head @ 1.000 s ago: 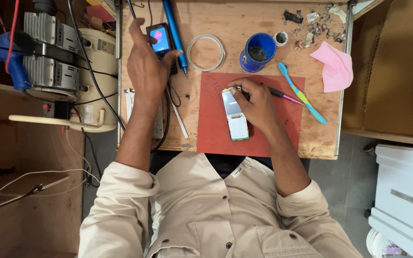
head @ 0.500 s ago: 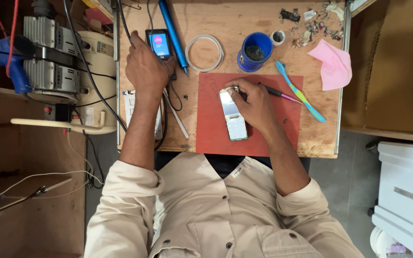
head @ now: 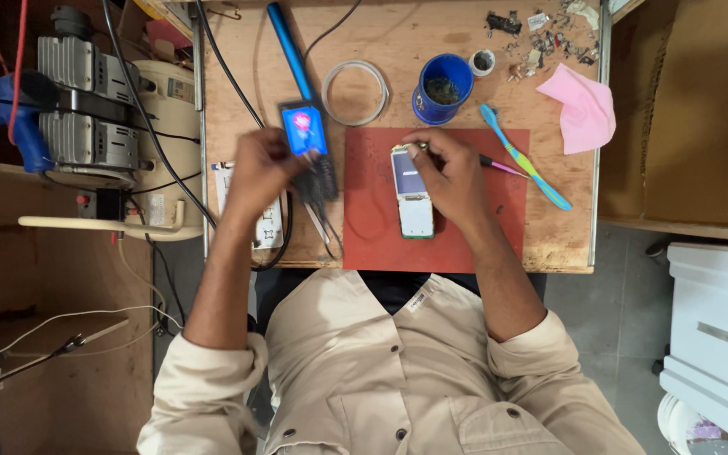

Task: The person uses tweezers to manipulate small components on a disassembled mobile phone placed on a red mat. They then connect a cable from a second mobile phone to the device being worked on.

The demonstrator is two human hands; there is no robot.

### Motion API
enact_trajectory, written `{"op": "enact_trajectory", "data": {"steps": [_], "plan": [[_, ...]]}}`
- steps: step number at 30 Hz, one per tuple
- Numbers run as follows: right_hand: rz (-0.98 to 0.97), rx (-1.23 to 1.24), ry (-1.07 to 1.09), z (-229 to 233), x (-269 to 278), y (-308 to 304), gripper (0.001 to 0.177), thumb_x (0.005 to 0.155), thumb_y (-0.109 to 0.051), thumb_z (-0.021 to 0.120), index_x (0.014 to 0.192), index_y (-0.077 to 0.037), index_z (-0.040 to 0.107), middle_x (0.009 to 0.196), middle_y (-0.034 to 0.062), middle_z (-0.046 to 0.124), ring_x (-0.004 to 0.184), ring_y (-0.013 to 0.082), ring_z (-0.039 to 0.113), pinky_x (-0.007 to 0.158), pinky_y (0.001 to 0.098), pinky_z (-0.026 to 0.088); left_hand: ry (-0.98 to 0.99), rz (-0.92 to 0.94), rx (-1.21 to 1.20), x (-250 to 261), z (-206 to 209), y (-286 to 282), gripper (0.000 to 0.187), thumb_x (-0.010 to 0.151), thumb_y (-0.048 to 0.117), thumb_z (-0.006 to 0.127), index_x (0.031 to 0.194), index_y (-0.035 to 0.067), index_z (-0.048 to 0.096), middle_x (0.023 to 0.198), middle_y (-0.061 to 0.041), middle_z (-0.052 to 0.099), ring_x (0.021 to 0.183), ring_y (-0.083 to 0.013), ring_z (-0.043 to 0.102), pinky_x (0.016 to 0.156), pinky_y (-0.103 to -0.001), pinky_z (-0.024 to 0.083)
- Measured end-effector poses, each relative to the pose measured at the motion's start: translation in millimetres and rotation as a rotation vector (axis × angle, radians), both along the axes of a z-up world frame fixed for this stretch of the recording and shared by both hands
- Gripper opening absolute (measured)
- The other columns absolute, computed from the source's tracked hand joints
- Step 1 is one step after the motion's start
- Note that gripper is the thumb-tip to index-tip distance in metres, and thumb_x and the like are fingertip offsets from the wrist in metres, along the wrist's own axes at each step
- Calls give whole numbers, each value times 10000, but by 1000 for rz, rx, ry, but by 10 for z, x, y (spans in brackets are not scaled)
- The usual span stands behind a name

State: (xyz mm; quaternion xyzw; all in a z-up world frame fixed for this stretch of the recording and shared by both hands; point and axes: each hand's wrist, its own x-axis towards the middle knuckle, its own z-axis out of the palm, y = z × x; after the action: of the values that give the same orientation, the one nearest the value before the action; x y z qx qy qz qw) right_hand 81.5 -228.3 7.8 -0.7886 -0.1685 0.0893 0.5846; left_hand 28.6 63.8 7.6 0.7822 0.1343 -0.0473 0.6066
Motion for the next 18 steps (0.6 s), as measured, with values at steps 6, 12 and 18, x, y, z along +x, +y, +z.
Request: {"op": "enact_trajectory", "data": {"steps": [6, 12, 18], "plan": [[-50, -16, -122, 2, 61, -158, 140, 1082, -87, 597, 1110, -7, 707, 937, 60, 743, 805, 91, 667, 704, 254, 517, 181, -145, -188, -308, 82, -671, 132, 949, 89, 717, 997, -34, 704, 835, -60, 759, 705, -103, 707, 569, -268, 576], [-58, -118, -96, 4, 23, -254, 144, 1073, -91, 599, 1090, -10, 717, 887, 66, 739, 766, 118, 671, 670, 279, 500, 71, -290, -201, -346, 87, -906, 130, 966, 33, 686, 1066, -49, 690, 939, -80, 751, 844, -83, 685, 737, -258, 572], [-54, -270, -203, 37, 10, -242, 122, 1046, -68, 631, 1084, 0, 726, 868, 136, 731, 725, 216, 705, 639, 337, 501, 171, -307, -179, -343, -23, -824, 133, 904, 35, 722, 984, -21, 632, 831, -46, 677, 731, -90, 627, 638, -284, 519]]}}
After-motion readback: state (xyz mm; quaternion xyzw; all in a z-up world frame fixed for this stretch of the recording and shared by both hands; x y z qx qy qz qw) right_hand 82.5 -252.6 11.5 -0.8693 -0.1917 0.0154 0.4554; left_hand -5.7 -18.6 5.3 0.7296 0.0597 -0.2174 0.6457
